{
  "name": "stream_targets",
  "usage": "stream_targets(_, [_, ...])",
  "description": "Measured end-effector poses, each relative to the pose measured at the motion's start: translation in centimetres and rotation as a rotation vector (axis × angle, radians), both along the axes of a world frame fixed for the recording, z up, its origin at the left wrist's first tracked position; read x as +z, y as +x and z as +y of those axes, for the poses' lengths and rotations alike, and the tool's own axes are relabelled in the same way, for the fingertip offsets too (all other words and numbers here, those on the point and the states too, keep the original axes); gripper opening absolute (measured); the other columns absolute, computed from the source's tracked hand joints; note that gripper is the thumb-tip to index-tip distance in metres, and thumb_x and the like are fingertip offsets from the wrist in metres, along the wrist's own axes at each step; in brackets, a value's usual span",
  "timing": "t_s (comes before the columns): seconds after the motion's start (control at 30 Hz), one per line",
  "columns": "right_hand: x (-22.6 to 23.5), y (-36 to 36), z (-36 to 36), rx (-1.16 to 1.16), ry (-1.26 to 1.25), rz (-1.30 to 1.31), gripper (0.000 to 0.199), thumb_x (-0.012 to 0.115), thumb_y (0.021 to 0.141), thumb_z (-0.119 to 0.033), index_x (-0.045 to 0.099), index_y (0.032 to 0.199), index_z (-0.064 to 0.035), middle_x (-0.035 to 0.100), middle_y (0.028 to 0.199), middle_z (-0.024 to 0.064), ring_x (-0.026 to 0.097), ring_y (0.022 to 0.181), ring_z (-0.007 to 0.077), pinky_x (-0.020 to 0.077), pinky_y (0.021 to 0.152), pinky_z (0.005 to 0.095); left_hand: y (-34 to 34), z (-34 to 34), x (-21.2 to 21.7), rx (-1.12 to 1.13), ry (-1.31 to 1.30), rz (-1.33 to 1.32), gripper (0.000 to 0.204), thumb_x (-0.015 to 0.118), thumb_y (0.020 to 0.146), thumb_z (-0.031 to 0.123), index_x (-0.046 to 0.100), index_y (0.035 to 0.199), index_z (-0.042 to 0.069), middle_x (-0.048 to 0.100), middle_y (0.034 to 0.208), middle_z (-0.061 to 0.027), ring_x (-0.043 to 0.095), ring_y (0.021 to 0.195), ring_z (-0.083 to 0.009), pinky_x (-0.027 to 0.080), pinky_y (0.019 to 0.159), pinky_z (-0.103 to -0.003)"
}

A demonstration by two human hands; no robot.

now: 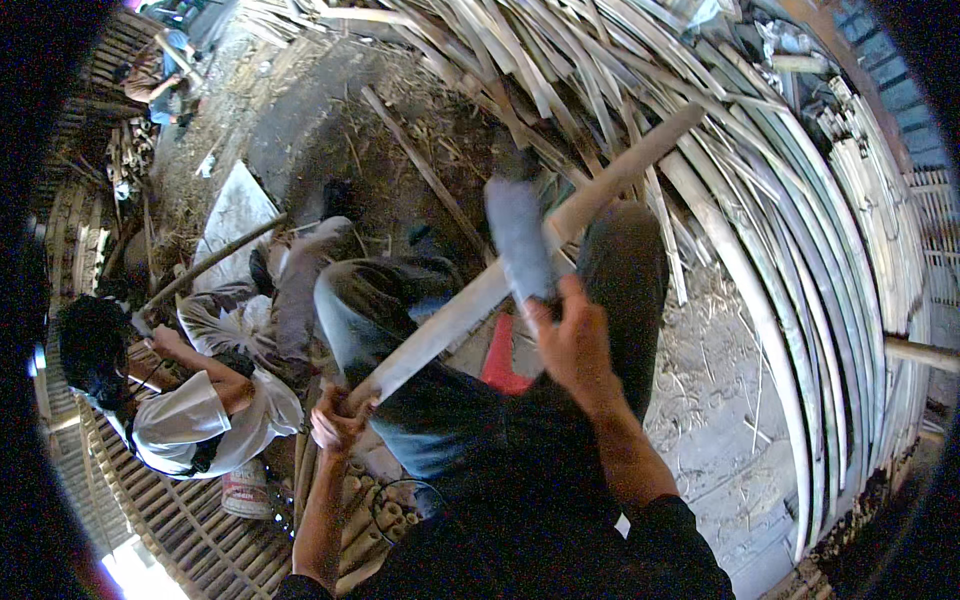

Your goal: Shaving and smoothing a wooden pole using a large cleaver and a curved blade.

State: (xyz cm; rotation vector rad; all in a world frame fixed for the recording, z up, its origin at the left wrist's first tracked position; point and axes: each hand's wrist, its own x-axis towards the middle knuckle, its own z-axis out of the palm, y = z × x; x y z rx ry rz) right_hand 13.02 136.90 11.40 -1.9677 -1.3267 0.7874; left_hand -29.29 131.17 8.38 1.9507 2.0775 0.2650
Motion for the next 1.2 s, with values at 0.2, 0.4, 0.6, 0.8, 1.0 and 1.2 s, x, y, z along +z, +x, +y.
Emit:
stream_targets(0.2, [7.0,8.1,-1.4,-0.207,0.08,0.05,0.053,0.071,0.096,-0.017,0.052,0.141,0.0038,0.071,0.117,0.0224,0.072,0.103,0.0338,0.0564,0.093,0.0421,-2.0,0.6,-2.6,-0.048,-0.029,-0.446,0.076,0.094,0.068,0.066,0.061,0.091,0.001,0.065,0.066,-0.0067,0.06,0.06,-0.0144,0.049,0.054,-0.033])
stream_targets(0.4, [1.8,6.0,-1.8,-0.038,0.149,-0.076,0.085,0.079,0.09,-0.018,0.036,0.163,-0.0078,0.067,0.135,0.0271,0.068,0.124,0.0391,0.0543,0.103,0.0438,-0.2,3.4,-0.1,-0.158,-0.131,-0.169,0.075,0.09,0.068,0.072,0.062,0.085,0.004,0.064,0.065,-0.0072,0.063,0.056,-0.0214,0.052,0.055,-0.036])
stream_targets(0.6, [0.3,5.0,-1.0,-0.041,0.107,-0.018,0.083,0.082,0.088,-0.02,0.043,0.162,-0.0132,0.064,0.139,0.0284,0.064,0.127,0.0431,0.0534,0.106,0.0446,-0.9,3.1,0.1,-0.194,-0.123,-0.164,0.074,0.091,0.067,0.07,0.063,0.087,0.004,0.067,0.068,-0.0101,0.065,0.058,-0.0224,0.053,0.057,-0.038])
stream_targets(0.8, [-0.7,7.7,-1.6,-0.172,0.172,-0.094,0.077,0.082,0.089,-0.021,0.049,0.159,-0.015,0.066,0.137,0.0274,0.068,0.124,0.0391,0.0553,0.102,0.0444,-1.9,2.9,-0.9,-0.179,-0.142,-0.16,0.077,0.092,0.064,0.07,0.064,0.088,0.003,0.069,0.071,-0.0112,0.068,0.061,-0.0261,0.056,0.062,-0.039])
stream_targets(1.0, [0.0,4.4,-2.4,-0.018,0.118,-0.09,0.076,0.082,0.088,-0.02,0.051,0.158,-0.0222,0.07,0.127,0.0275,0.069,0.117,0.0444,0.0565,0.098,0.0458,-4.4,2.5,-2.4,-0.241,-0.116,-0.004,0.083,0.089,0.062,0.077,0.074,0.097,0.003,0.075,0.083,-0.0127,0.075,0.071,-0.0322,0.059,0.067,-0.043])
stream_targets(1.2, [0.5,8.1,-2.1,-0.242,0.04,-0.107,0.077,0.083,0.088,-0.021,0.051,0.158,-0.0195,0.069,0.132,0.0272,0.07,0.118,0.0424,0.0567,0.099,0.0455,-0.8,3.3,-0.3,-0.19,-0.124,-0.213,0.08,0.088,0.065,0.075,0.073,0.094,0.002,0.076,0.079,-0.0125,0.075,0.068,-0.0305,0.058,0.064,-0.042])
